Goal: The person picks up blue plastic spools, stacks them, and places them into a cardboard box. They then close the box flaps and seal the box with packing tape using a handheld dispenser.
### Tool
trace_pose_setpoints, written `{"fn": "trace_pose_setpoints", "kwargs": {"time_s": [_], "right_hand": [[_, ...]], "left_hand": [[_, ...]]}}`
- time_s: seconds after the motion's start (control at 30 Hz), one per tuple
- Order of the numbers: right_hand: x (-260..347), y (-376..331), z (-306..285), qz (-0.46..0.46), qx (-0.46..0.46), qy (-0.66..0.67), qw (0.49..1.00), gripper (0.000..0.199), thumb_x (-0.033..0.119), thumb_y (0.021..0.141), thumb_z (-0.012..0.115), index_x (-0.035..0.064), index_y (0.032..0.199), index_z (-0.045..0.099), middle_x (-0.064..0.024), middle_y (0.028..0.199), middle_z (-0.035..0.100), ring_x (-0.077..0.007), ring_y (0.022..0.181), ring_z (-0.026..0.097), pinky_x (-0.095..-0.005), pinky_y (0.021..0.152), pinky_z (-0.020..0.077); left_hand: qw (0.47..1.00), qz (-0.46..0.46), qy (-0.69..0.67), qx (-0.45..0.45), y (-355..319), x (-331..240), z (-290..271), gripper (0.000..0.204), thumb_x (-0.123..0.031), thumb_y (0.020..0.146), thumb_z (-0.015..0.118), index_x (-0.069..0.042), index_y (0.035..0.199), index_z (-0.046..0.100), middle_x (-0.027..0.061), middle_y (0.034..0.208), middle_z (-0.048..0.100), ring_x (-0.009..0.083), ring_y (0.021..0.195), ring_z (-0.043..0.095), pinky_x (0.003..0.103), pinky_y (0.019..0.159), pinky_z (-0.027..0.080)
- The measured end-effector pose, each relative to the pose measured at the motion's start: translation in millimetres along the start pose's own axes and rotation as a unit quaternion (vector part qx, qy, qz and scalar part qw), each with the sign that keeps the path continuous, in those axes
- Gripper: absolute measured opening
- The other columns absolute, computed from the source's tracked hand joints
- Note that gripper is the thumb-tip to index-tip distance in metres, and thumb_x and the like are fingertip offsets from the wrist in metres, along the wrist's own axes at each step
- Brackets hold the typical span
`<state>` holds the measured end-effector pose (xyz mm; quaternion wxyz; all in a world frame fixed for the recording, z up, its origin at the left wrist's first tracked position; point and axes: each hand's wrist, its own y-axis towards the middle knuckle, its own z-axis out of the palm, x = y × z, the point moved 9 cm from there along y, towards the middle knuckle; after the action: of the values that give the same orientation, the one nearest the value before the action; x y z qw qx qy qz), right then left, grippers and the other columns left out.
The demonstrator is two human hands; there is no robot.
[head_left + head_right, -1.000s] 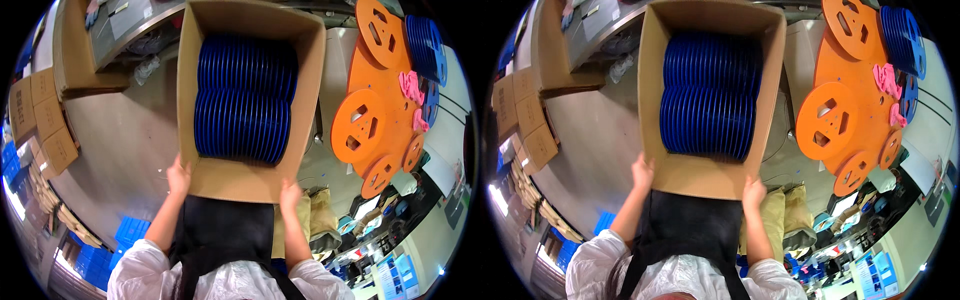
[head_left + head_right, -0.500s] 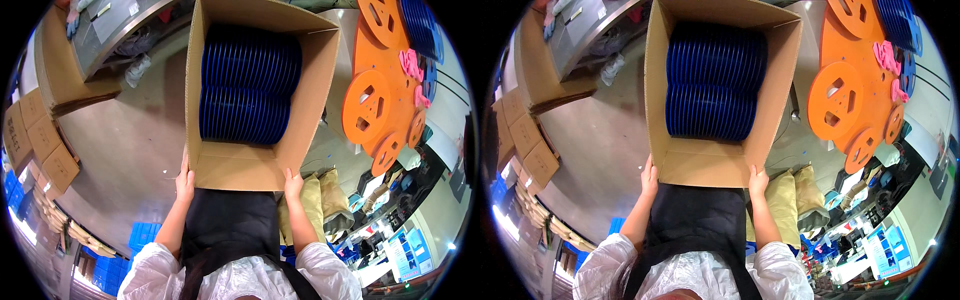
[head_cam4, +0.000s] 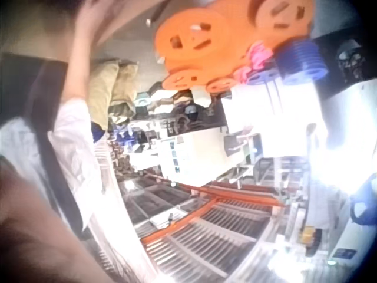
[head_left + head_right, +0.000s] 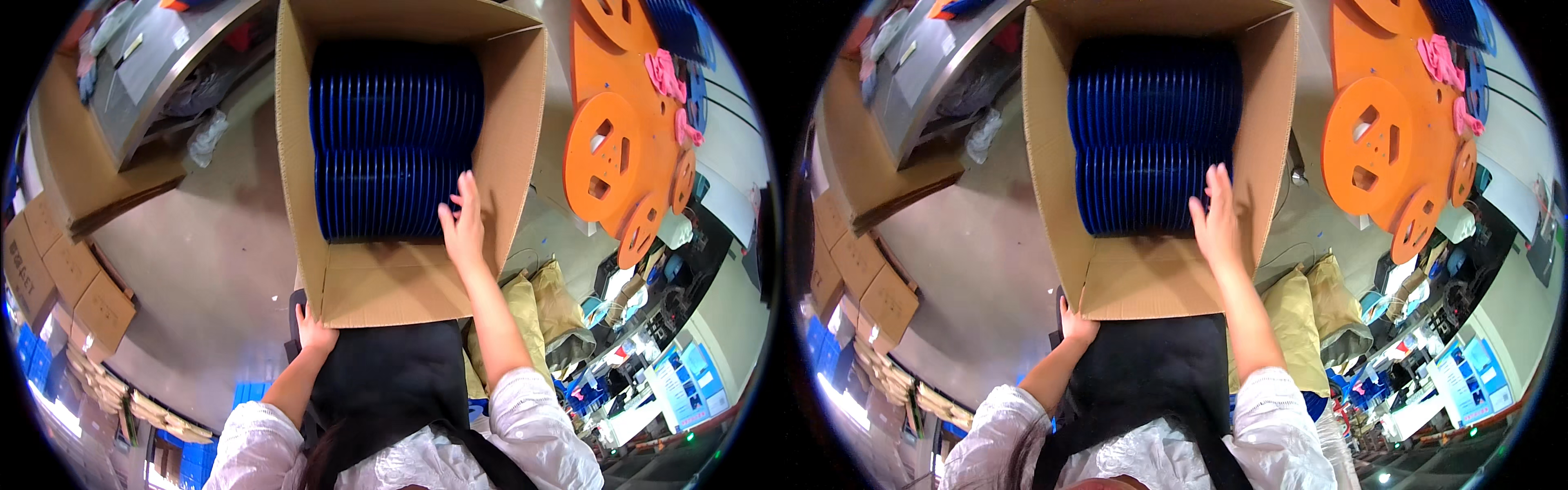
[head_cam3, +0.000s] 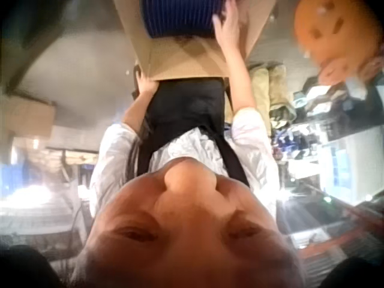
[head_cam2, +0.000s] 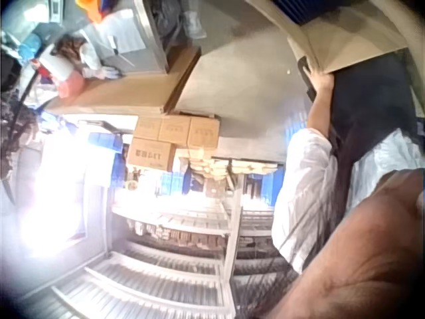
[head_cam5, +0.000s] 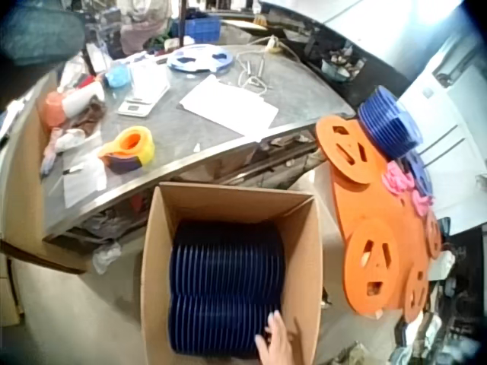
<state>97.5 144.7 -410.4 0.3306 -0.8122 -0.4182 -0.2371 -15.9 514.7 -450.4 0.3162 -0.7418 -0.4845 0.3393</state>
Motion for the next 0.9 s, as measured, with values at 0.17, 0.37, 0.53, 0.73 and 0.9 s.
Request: {"fn": "trace_pose_setpoints", "kwargs": {"time_s": [0.17,0.37,0.53,0.73,0.9], "right_hand": [[-70.8,101.1,13.1,0.018,-0.094,-0.086,0.992,0.063,0.024,0.093,0.053,0.0103,0.145,0.020,-0.0248,0.142,0.032,-0.0414,0.123,0.043,-0.0465,0.099,0.0410],[-95.2,129.0,27.0,0.138,-0.081,-0.117,0.980,0.056,0.039,0.095,0.044,0.0173,0.142,0.025,-0.0248,0.131,0.045,-0.0447,0.110,0.053,-0.0493,0.092,0.0448],[-102.6,130.2,25.6,0.108,-0.101,-0.153,0.977,0.041,0.035,0.096,0.045,0.0116,0.129,0.043,-0.0225,0.121,0.054,-0.0431,0.102,0.057,-0.0498,0.086,0.0477],[-100.9,141.4,24.0,0.131,-0.104,-0.253,0.953,0.029,0.027,0.095,0.048,0.0065,0.115,0.048,-0.0212,0.105,0.060,-0.0410,0.091,0.061,-0.0500,0.074,0.0510],[-89.3,144.9,22.2,0.103,-0.089,-0.312,0.940,0.024,0.015,0.093,0.047,0.0070,0.115,0.046,-0.0180,0.119,0.053,-0.0387,0.099,0.058,-0.0490,0.075,0.0513]], "left_hand": [[0.999,-0.021,-0.025,0.026,12.2,6.7,-13.7,0.045,-0.036,0.084,0.053,-0.018,0.125,0.055,0.0070,0.130,0.052,0.0272,0.127,0.040,0.052,0.107,0.028],[1.000,-0.021,-0.014,0.003,14.1,15.9,-10.9,0.041,-0.038,0.084,0.052,-0.017,0.118,0.060,0.0057,0.125,0.055,0.0271,0.123,0.043,0.049,0.106,0.030],[0.999,-0.035,-0.020,0.016,15.5,23.3,-3.3,0.043,-0.038,0.083,0.053,-0.016,0.119,0.060,0.0060,0.123,0.056,0.0271,0.122,0.043,0.048,0.107,0.030],[0.999,-0.037,-0.009,0.030,15.5,27.0,4.6,0.044,-0.039,0.083,0.053,-0.017,0.120,0.060,0.0054,0.126,0.054,0.0259,0.125,0.041,0.047,0.108,0.029],[0.998,-0.038,-0.010,0.051,15.6,26.2,8.6,0.046,-0.039,0.083,0.053,-0.017,0.123,0.058,0.0050,0.130,0.051,0.0250,0.127,0.039,0.047,0.108,0.029]]}}
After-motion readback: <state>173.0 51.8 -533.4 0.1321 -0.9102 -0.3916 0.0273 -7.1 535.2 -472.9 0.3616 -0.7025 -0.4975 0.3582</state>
